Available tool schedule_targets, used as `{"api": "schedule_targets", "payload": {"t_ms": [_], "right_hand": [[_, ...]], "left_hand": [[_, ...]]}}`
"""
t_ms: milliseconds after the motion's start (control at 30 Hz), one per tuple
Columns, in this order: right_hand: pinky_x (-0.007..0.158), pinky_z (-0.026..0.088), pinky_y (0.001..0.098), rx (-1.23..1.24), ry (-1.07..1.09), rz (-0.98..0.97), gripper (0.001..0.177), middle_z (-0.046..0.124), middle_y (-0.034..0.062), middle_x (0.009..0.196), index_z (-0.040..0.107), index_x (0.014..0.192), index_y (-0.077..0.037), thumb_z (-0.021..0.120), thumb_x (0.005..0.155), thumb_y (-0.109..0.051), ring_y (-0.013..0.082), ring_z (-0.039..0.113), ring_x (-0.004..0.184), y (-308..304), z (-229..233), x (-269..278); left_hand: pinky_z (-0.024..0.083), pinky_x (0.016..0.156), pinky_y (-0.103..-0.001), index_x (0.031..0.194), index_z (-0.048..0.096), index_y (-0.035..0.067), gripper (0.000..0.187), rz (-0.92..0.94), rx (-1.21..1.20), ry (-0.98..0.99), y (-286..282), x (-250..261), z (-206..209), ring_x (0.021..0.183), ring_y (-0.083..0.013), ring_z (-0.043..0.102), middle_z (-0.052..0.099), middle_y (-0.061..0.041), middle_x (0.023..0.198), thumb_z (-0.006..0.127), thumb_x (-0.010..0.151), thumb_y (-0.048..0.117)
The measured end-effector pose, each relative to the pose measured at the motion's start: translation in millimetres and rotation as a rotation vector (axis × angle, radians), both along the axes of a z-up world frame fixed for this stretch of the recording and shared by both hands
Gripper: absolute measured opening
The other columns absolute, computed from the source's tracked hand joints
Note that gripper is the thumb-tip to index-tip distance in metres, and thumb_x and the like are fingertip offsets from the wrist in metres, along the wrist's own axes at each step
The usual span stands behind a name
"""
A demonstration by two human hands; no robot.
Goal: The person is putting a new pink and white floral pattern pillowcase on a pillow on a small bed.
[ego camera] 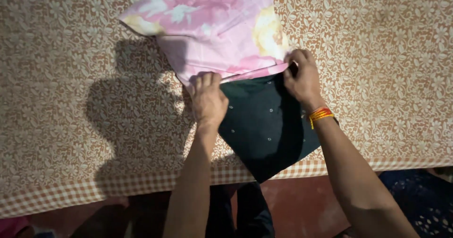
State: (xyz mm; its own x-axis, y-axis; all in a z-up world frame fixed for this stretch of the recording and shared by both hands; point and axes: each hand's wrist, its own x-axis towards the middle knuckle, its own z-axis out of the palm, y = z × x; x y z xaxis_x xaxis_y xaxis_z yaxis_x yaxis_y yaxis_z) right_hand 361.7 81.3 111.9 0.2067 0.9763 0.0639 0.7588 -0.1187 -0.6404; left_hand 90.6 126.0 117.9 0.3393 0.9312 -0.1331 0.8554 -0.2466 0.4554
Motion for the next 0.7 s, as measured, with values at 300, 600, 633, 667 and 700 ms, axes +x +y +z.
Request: {"api": "schedule_targets", "payload": {"t_ms": [300, 600, 633, 667, 700], "right_hand": [[0.094, 0.055, 0.0379, -0.368, 0.276, -0.199, 0.069, 0.070, 0.0220, 0.119, 0.047, 0.139, 0.000, 0.083, 0.089, -0.031, 0.0283, 0.070, 0.109, -3, 5, 9], [0.081, 0.058, 0.0345, -0.712, 0.547, -0.439, 0.052, 0.076, 0.0160, 0.106, 0.070, 0.118, 0.004, 0.085, 0.084, -0.034, 0.0235, 0.073, 0.090, -7, 33, 4], [0.076, 0.060, 0.0319, -0.546, 0.737, -0.490, 0.044, 0.077, 0.0119, 0.101, 0.073, 0.112, 0.005, 0.084, 0.083, -0.025, 0.0195, 0.074, 0.083, -11, 39, 0], [0.076, 0.060, 0.0319, -0.547, 0.733, -0.490, 0.044, 0.077, 0.0119, 0.101, 0.073, 0.112, 0.005, 0.084, 0.083, -0.025, 0.0195, 0.074, 0.083, -13, 47, -2], [0.075, 0.060, 0.0296, -0.391, 0.859, -0.493, 0.035, 0.077, 0.0100, 0.098, 0.073, 0.109, 0.004, 0.083, 0.084, -0.018, 0.0166, 0.073, 0.081, -15, 54, -5]], "left_hand": [[0.049, 0.089, -0.053, 0.112, 0.061, 0.007, 0.033, 0.336, 0.178, -0.174, -27, -69, -53, 0.100, -0.0421, 0.059, 0.061, -0.018, 0.108, 0.063, 0.080, -0.004], [0.051, 0.086, -0.039, 0.116, 0.062, 0.004, 0.032, 0.594, -0.179, -0.613, -48, -46, -77, 0.096, -0.0284, 0.066, 0.069, -0.011, 0.104, 0.060, 0.085, -0.003], [0.050, 0.083, -0.032, 0.125, 0.060, 0.003, 0.036, 0.697, -0.316, -0.927, -52, -41, -84, 0.094, -0.0211, 0.065, 0.071, -0.008, 0.107, 0.056, 0.090, -0.004], [0.050, 0.083, -0.032, 0.125, 0.060, 0.003, 0.036, 0.699, -0.318, -0.930, -49, -35, -68, 0.094, -0.0211, 0.065, 0.071, -0.008, 0.107, 0.056, 0.090, -0.004], [0.049, 0.078, -0.030, 0.126, 0.061, 0.005, 0.039, 0.758, -0.370, -0.971, -45, -30, -50, 0.089, -0.0168, 0.063, 0.070, -0.005, 0.106, 0.052, 0.089, -0.005]]}}
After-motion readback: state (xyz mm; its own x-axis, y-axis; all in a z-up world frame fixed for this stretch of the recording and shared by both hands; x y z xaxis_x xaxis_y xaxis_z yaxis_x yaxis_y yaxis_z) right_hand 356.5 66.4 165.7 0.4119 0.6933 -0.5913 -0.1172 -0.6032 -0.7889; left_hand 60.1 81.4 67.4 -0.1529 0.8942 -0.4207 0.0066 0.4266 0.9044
